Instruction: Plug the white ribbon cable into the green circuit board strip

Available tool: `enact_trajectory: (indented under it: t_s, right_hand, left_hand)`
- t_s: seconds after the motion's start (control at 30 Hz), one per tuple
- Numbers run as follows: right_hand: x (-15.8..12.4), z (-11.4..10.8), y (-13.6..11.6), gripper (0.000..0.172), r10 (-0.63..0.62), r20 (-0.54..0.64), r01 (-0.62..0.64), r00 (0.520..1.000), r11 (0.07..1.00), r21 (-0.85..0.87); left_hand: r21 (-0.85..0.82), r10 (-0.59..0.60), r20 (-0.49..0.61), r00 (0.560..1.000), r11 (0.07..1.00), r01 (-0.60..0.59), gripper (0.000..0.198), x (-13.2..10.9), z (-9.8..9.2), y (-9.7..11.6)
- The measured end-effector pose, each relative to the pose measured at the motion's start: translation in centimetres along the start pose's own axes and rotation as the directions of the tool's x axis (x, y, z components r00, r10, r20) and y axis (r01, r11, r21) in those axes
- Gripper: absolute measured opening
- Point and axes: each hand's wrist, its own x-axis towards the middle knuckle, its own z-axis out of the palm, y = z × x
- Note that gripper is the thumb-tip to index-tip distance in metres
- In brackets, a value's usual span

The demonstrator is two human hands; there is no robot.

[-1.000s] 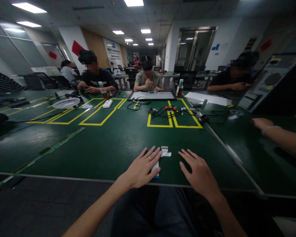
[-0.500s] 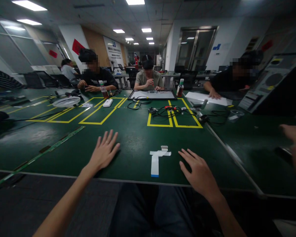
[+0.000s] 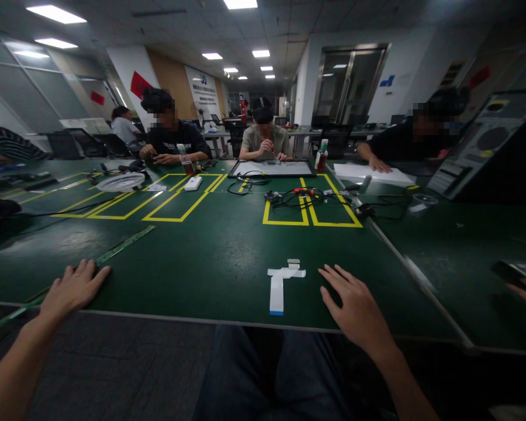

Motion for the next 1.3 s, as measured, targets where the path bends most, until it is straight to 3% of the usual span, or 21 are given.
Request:
enact_trajectory:
  t_s: [0.1, 0.2, 0.3, 0.4, 0.5, 0.63, 0.8, 0.97, 1.3]
  right_hand:
    - [0.0, 0.1, 0.1, 0.046, -0.004, -0.006, 0.004, 1.0, 1.0, -0.004]
    - [0.0, 0.2, 0.1, 0.045, -0.007, -0.01, 0.007, 1.0, 1.0, -0.006]
    - [0.0, 0.2, 0.1, 0.045, -0.007, -0.013, 0.007, 1.0, 1.0, -0.004]
    - [0.0, 0.1, 0.0, 0.046, -0.001, -0.007, 0.001, 1.0, 1.0, -0.011]
    - [0.0, 0.0, -0.1, 0.045, 0.002, -0.002, -0.002, 1.0, 1.0, -0.015]
    - [0.0, 0.0, 0.0, 0.045, -0.003, -0.008, 0.002, 1.0, 1.0, -0.01]
    - [0.0, 0.1, 0.1, 0.045, -0.003, -0.005, 0.003, 1.0, 1.0, -0.013]
    - [0.1, 0.1, 0.0, 0.045, -0.009, -0.015, 0.009, 1.0, 1.0, -0.017]
    - [0.6, -0.6, -0.6, 0.041, -0.075, -0.087, 0.08, 0.993, 0.996, 0.051]
  left_hand:
    - [-0.014, -0.089, 0.031, 0.996, 0.996, 0.09, 0.08, 0.4, 0.0, 2.0]
    - [-0.039, -0.015, 0.048, 0.999, 0.999, 0.016, 0.078, 0.9, -0.1, 5.5]
    - [-0.103, 0.139, 0.08, 0.987, 0.986, -0.13, 0.083, 1.1, -0.1, 10.8]
    - [-0.186, 0.278, 0.09, 0.956, 0.948, -0.258, 0.084, 0.6, -0.5, 17.4]
    - [-0.275, 0.411, 0.081, 0.908, 0.885, -0.376, 0.081, -0.8, -1.4, 24.2]
    - [-0.347, 0.588, 0.05, 0.807, 0.768, -0.538, 0.079, -3.2, -2.6, 32.2]
    - [-0.42, 0.732, 0.014, 0.681, 0.623, -0.66, 0.076, -5.7, -3.5, 39.2]
    - [-0.438, 0.783, 0.022, 0.622, 0.567, -0.698, 0.078, -7.5, -4.3, 42.3]
    - [-0.396, 0.787, -0.057, 0.614, 0.547, -0.737, 0.073, -8.3, -4.0, 42.1]
